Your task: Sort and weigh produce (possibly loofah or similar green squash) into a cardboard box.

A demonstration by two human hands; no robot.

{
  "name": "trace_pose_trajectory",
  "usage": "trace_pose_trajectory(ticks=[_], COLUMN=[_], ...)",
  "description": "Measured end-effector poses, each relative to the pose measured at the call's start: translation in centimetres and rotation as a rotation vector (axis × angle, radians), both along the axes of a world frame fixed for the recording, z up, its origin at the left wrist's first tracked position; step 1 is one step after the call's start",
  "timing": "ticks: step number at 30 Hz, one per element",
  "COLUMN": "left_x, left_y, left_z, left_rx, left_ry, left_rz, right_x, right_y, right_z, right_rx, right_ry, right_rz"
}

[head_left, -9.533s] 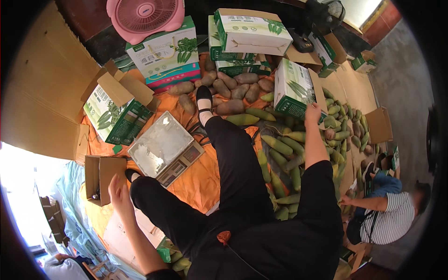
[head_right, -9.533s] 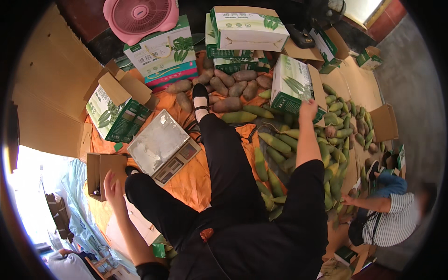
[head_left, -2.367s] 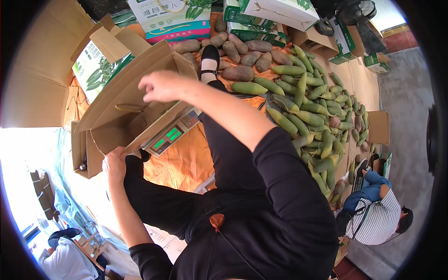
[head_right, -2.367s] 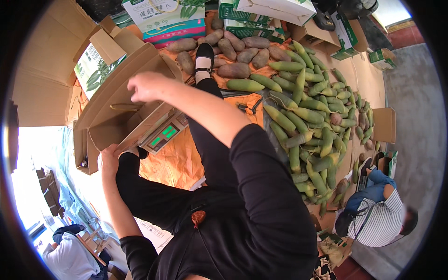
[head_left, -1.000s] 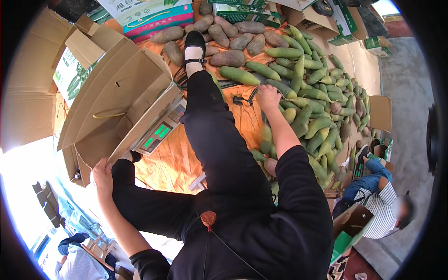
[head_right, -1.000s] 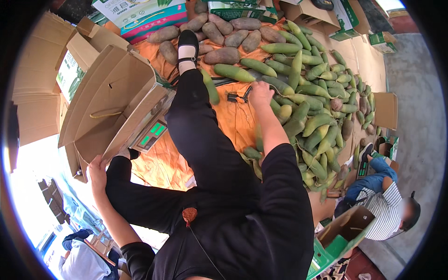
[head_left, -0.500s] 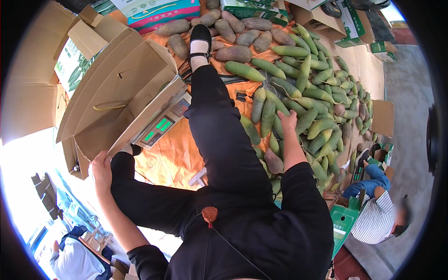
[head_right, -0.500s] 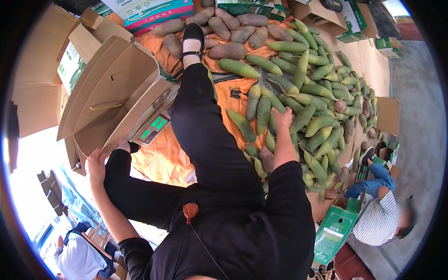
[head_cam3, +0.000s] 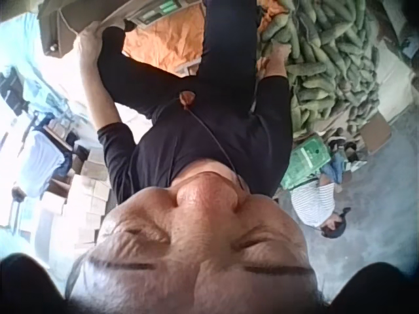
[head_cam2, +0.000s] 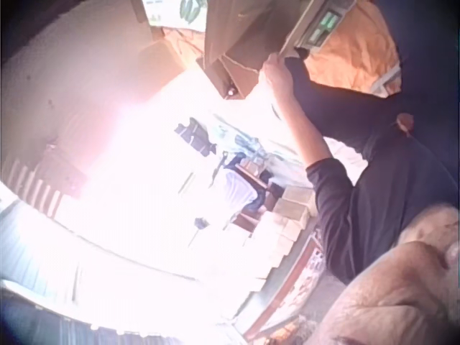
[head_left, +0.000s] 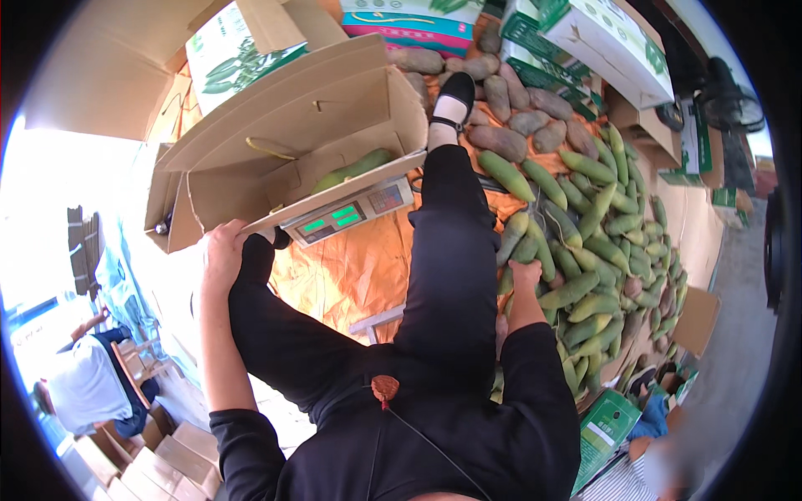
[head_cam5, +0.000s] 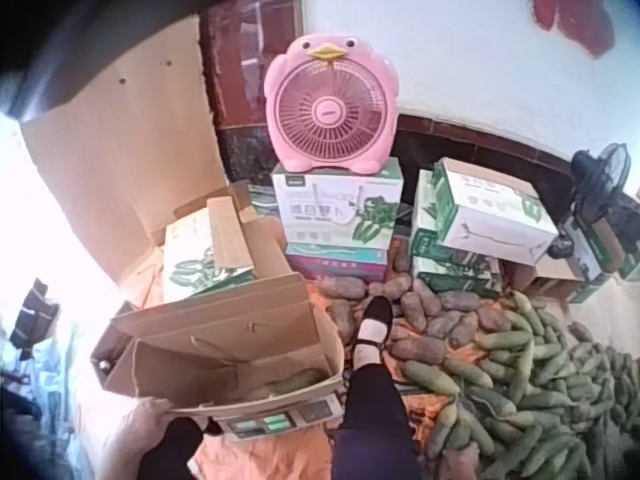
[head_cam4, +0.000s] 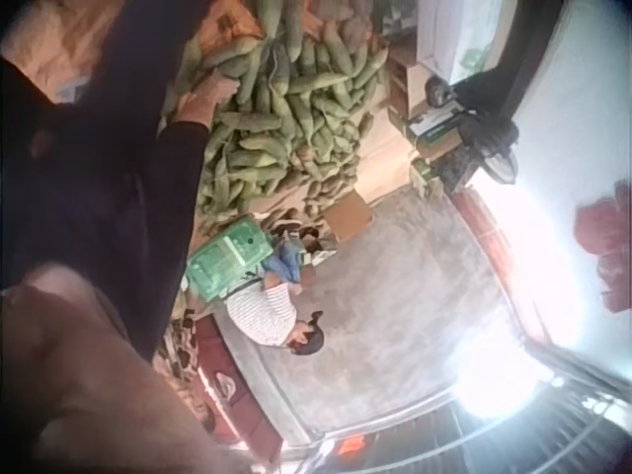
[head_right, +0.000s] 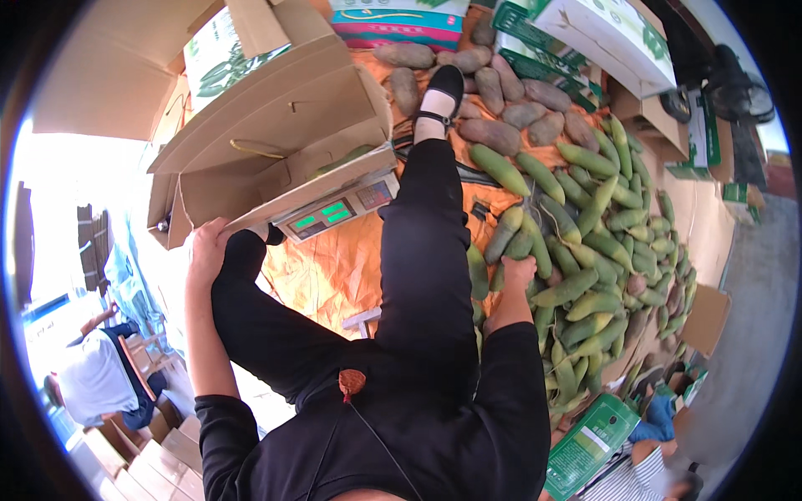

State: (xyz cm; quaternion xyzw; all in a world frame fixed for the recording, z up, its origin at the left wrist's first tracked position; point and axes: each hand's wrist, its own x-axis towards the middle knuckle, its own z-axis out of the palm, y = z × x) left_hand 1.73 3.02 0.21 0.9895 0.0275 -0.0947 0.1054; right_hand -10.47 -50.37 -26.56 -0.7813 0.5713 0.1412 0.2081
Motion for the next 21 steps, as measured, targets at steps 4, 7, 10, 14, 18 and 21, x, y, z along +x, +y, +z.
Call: trace_pose_trajectory(ticks=[4,7,10,14,18,21], left_x=[-0.1,-0.4,-0.2,-0.2,-0.4,-0.5], left_y=[0.2,0.8,0.7,0.2,0.5,0.6], left_z=[-0.2,-0.6,-0.6,-0.3,-0.1,-0.3], left_rx=[0.003,-0.010,0.027,0.010,0.020,0.027], left_ry=[-0.014,-0.037,-0.003,-0.015,-0.035,-0.052], left_rz=[-0.016,-0.027,-0.016,-0.012,-0.027,-0.055], right_x=[-0.5,-0.4,1.1,7.1,14.0,17.2], right_y=[0.2,0.6,-0.6,-1.2,5.2,11.0], right_z=[-0.3,0.4,1.8,7.7,21.3,29.3], right_rx=[-0.021,-0.078,0.041,0.162,0.053,0.061], right_ry=[-0.058,-0.188,-0.503,-0.902,-1.023,-1.163], right_rz=[0.037,0.121,0.208,0.412,0.722,0.975])
